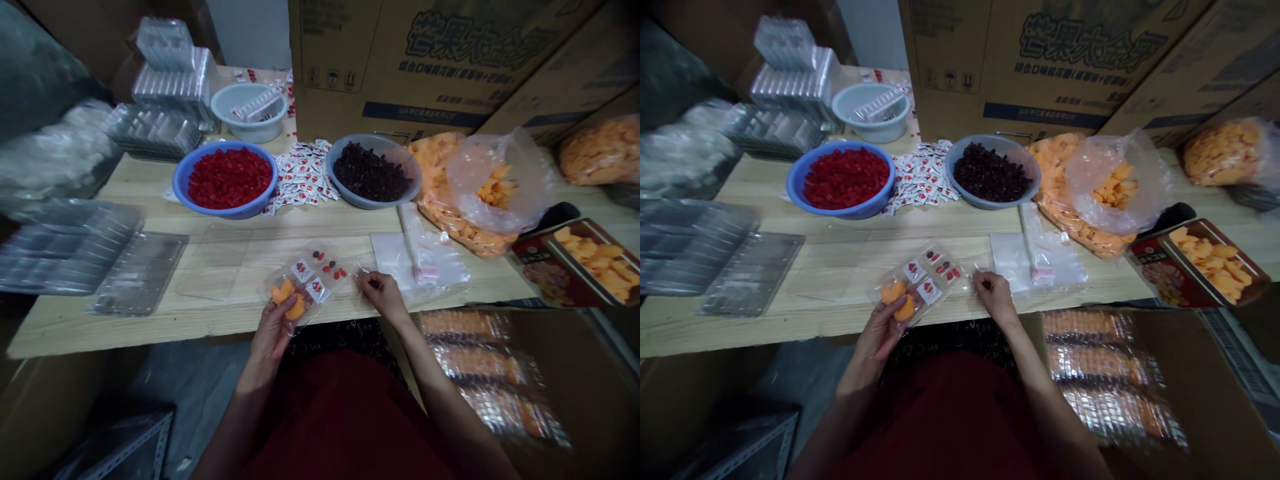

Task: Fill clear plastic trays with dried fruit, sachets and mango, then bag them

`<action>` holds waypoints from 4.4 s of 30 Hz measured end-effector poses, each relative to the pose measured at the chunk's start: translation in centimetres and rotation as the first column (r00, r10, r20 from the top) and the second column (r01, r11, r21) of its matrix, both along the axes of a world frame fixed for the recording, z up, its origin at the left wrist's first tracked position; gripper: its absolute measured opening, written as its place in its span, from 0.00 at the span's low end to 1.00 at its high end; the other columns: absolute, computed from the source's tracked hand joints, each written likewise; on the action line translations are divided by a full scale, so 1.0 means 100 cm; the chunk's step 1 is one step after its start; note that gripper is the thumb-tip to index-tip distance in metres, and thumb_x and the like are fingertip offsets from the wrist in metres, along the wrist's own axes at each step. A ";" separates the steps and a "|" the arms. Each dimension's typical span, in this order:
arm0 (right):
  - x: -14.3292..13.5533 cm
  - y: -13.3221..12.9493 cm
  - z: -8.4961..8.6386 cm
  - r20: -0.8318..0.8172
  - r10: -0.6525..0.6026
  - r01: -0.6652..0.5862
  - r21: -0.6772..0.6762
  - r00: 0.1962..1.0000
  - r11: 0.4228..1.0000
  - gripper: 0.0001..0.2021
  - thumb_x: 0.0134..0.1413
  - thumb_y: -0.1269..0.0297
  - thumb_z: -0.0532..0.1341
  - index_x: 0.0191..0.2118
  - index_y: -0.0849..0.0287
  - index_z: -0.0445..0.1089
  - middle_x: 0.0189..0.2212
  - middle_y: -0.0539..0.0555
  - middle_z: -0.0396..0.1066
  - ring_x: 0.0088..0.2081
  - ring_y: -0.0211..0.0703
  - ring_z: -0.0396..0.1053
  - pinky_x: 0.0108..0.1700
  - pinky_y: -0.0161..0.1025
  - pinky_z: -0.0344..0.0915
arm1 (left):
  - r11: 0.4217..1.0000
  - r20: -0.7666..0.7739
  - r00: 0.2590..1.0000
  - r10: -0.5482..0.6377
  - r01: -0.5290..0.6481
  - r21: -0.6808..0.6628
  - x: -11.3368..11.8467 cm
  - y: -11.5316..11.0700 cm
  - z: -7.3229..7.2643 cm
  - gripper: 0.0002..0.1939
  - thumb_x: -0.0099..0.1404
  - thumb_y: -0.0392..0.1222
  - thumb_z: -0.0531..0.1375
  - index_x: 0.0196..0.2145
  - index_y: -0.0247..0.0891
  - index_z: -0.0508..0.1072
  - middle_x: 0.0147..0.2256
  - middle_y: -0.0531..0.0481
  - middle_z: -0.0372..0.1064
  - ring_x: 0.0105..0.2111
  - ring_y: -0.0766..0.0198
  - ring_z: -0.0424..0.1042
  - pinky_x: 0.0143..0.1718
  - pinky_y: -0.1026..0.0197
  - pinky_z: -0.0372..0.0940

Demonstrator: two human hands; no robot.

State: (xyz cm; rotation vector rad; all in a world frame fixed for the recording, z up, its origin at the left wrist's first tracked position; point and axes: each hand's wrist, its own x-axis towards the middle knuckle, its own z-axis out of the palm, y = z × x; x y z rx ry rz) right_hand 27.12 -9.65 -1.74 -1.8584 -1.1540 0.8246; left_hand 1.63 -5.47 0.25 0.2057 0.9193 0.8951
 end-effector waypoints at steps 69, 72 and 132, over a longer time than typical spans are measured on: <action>-0.043 -0.010 -0.005 0.301 0.064 -0.187 0.403 0.952 0.896 0.07 0.65 0.69 0.55 0.43 0.56 0.70 0.42 0.57 0.69 0.47 0.48 0.66 0.49 0.47 0.64 | 0.953 -0.179 0.957 -0.228 0.257 0.161 0.034 -0.028 -0.013 0.20 0.53 0.42 0.72 0.43 0.35 0.78 0.40 0.45 0.79 0.37 0.61 0.77 0.42 0.61 0.70; -0.035 -0.023 -0.003 0.419 -0.025 -0.127 0.331 0.908 0.935 0.06 0.65 0.68 0.55 0.43 0.57 0.68 0.40 0.57 0.67 0.44 0.49 0.64 0.46 0.48 0.63 | 0.971 -0.103 0.970 -0.222 0.229 0.065 0.039 -0.029 -0.010 0.23 0.49 0.41 0.74 0.42 0.33 0.78 0.39 0.43 0.79 0.34 0.61 0.77 0.40 0.61 0.71; -0.096 -0.049 -0.034 0.752 0.179 -0.591 0.322 0.634 0.739 0.15 0.63 0.72 0.59 0.53 0.53 0.71 0.58 0.61 0.69 0.64 0.56 0.59 0.65 0.66 0.50 | 0.471 -0.864 0.493 0.103 0.741 0.479 -0.022 -0.005 0.006 0.09 0.64 0.42 0.61 0.42 0.42 0.77 0.43 0.44 0.73 0.47 0.53 0.69 0.52 0.53 0.61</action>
